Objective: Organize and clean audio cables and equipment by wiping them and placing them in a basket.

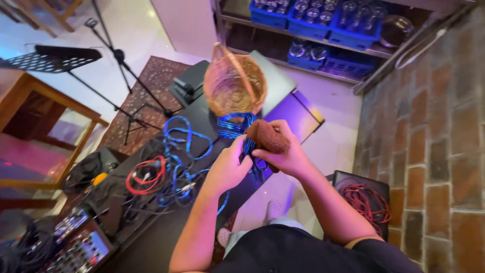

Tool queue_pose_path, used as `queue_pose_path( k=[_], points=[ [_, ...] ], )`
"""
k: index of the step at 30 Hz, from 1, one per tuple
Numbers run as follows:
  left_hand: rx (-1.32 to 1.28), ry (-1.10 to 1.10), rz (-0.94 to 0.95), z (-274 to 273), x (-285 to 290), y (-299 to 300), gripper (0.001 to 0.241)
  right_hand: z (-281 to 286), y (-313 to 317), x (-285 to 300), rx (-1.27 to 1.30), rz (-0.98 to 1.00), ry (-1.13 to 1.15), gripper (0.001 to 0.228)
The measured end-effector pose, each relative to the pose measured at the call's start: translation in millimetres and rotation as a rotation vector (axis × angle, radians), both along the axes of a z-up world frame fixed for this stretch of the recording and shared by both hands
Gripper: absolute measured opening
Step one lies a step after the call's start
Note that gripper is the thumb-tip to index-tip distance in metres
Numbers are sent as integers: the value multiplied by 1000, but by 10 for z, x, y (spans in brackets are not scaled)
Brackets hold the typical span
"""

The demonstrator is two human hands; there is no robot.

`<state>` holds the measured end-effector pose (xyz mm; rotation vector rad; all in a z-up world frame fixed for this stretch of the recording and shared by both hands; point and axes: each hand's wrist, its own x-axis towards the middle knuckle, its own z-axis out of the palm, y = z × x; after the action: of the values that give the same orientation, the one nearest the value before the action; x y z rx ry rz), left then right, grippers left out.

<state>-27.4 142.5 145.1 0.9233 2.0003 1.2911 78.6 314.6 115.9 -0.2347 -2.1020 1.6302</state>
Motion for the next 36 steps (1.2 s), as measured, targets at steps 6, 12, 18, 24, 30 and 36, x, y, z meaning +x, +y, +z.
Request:
queue_pose_path(
  k=[6, 12, 18, 24, 30, 36],
  points=[
    [131, -11, -139, 191, 184, 475, 57, -71, 419, 152, 8, -164, 71, 57],
    [-4, 68, -168, 272, 245, 583, 54, 34, 458, 232, 16, -251, 71, 51],
    [-28, -8, 29, 463, 200, 515, 41, 112, 561, 371, 46, -166, 23, 57],
    [492, -340, 50, -97, -36, 445, 41, 105, 523, 382, -32, -150, 7, 56],
    [546, -634, -220, 63, -5, 477, 58, 47, 494, 332, -12, -194, -88, 53],
    [556, -666, -231, -40, -3, 427, 61, -143, 504, 301, 14, -216, -112, 53]
  ],
)
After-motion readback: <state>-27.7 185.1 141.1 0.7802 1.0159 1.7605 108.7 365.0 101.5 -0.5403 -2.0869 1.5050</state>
